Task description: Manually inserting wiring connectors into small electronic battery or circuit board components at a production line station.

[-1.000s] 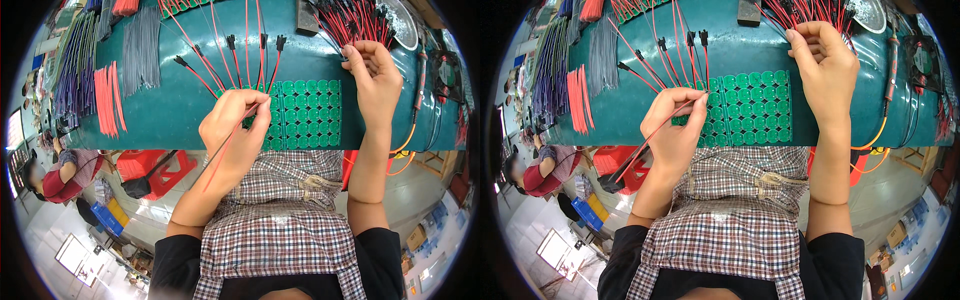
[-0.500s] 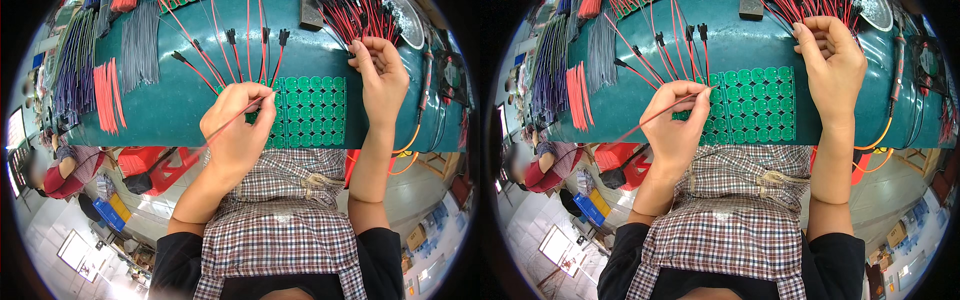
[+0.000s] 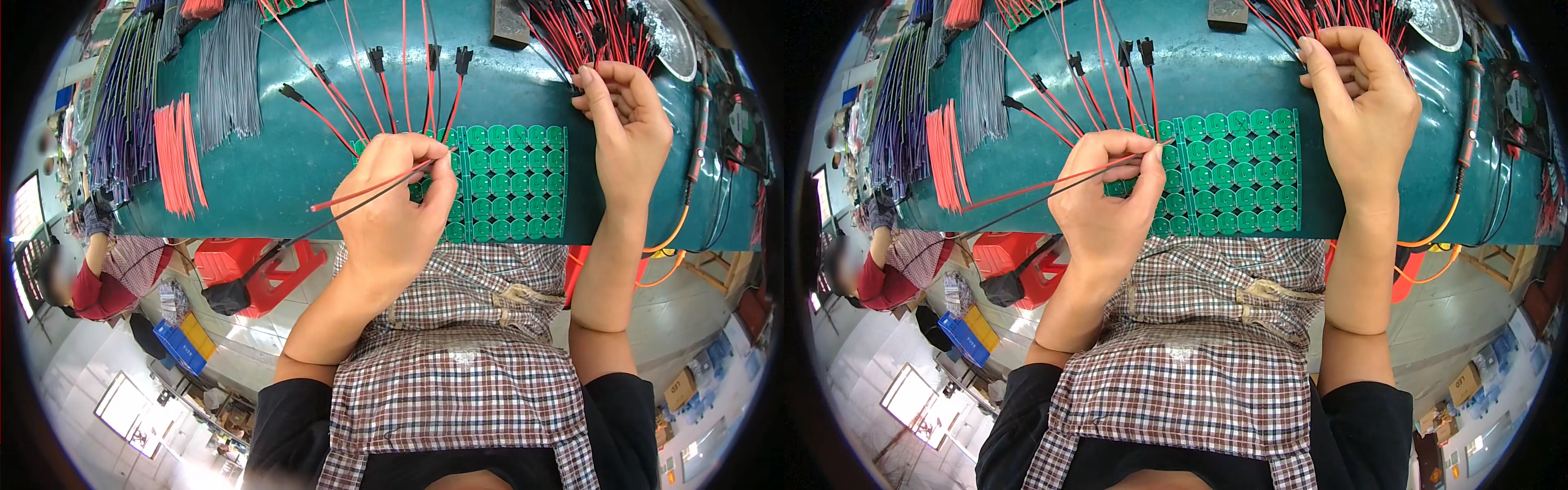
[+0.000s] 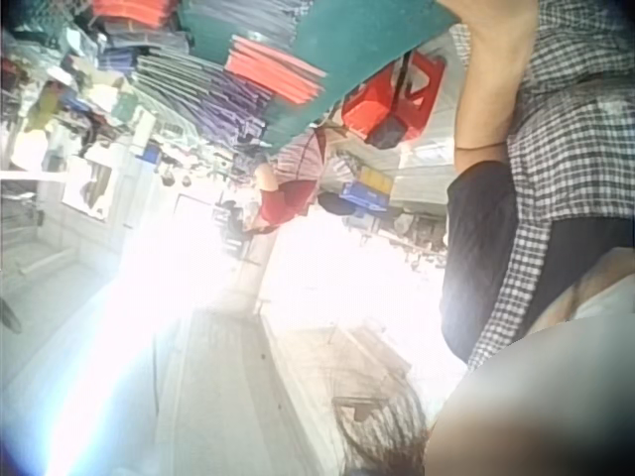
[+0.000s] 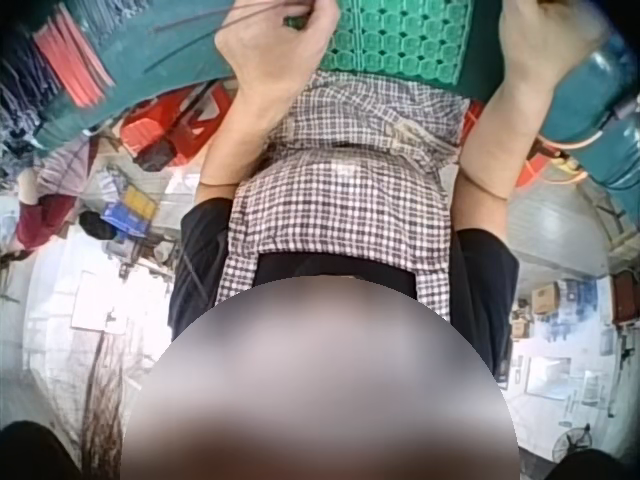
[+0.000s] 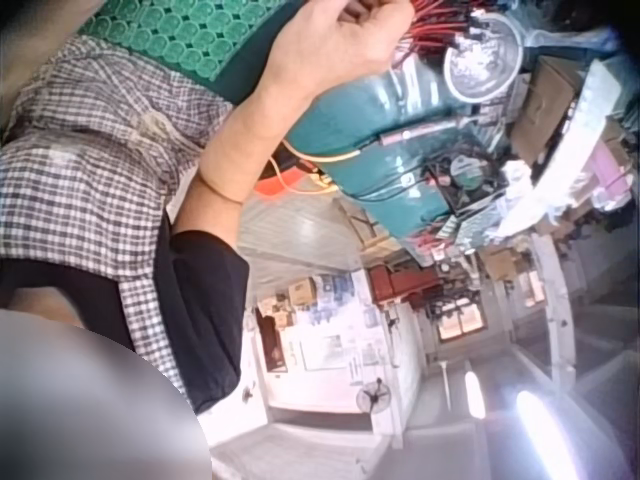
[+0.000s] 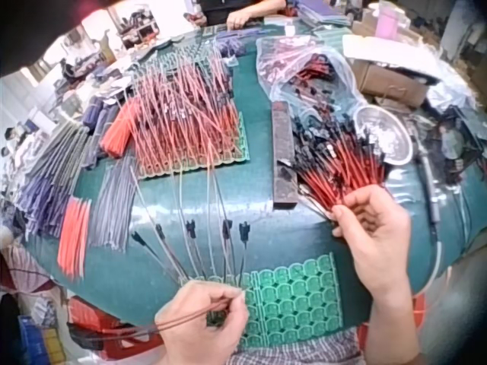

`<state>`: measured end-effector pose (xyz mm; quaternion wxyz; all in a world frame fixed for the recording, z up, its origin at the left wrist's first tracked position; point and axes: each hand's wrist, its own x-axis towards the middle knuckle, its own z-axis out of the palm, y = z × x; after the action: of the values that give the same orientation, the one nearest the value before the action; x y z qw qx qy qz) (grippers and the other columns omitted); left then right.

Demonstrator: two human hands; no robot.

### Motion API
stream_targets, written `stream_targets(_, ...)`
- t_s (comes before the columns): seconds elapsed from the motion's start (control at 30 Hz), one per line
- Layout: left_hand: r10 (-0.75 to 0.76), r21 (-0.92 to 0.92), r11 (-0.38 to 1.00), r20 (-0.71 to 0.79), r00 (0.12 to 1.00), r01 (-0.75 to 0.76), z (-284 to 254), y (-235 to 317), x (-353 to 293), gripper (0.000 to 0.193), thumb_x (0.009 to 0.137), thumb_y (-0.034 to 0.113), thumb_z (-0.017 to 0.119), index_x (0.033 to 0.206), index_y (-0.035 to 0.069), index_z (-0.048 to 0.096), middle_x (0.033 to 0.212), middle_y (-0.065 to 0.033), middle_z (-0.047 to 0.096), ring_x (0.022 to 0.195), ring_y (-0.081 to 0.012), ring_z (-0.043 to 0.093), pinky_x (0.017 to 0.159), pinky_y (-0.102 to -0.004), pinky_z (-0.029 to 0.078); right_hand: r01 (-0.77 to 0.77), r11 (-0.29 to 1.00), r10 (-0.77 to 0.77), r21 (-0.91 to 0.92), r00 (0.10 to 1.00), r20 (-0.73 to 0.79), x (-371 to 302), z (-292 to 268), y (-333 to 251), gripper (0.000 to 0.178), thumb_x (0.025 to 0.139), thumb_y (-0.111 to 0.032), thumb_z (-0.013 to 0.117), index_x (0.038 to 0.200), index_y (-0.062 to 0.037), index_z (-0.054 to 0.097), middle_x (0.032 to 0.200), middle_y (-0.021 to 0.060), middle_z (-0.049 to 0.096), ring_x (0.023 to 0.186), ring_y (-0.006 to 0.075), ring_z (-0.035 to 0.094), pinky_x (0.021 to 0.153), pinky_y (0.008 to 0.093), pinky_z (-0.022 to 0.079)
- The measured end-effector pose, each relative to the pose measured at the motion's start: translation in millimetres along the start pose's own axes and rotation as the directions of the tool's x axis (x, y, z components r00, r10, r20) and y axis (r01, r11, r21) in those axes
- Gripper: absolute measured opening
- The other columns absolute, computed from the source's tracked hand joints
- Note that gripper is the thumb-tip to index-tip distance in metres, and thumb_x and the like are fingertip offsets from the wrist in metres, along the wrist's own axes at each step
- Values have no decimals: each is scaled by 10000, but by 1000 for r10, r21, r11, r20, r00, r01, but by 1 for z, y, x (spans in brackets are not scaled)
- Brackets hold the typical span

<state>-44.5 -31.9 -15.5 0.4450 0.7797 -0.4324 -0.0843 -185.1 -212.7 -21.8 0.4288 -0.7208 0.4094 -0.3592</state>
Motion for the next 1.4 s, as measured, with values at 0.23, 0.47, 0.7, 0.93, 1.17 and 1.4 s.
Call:
stream_targets(0.23,-51,33,998,6,999,51,2,6,2,171,732,-27,734,832,61,626,789,-59,666,664,-189,675,556,-297,522,-3,1000,3,-9,1000,-4,-1,0,-1,132,934,-66,669,1012,36,637,893,73,721,732,90,660,642,198,496)
stream_targets(0.47,2,172,985,36,999,-8,0,14,10,177,745,38,755,853,109,635,749,-23,665,648,-175,667,567,-311,507,-25,963,33,268,999,-28,-1,-8,-9,123,901,-55,699,968,44,671,906,85,731,700,96,675,594,196,501)
stream_targets(0.7,1,348,936,127,992,-45,-5,18,17,156,749,97,754,842,104,629,738,-31,667,657,-228,659,590,-343,514,-175,982,174,64,984,26,-5,-9,2,138,879,-73,731,988,5,701,876,19,722,586,21,552,489,164,350)
stream_targets(0.93,-13,328,944,149,989,-37,-5,18,17,153,753,105,752,838,94,625,748,-48,664,668,-243,657,593,-354,514,-179,972,167,154,982,83,-14,-9,-23,103,855,25,716,944,47,669,891,74,705,649,49,597,541,183,464)
stream_targets(1.17,6,322,945,140,990,-52,-5,17,19,146,765,122,747,833,91,622,741,-51,658,663,-249,653,587,-358,512,-160,981,114,107,930,350,-41,28,-40,109,819,49,742,914,40,691,785,14,668,630,22,561,545,161,425)
stream_targets(1.4,-86,187,981,140,986,59,-28,19,24,97,834,97,746,882,33,692,816,-47,713,685,-115,679,598,-252,527,-91,996,94,-22,952,292,-46,36,-31,100,823,62,729,907,44,679,814,17,672,626,13,546,546,155,406)
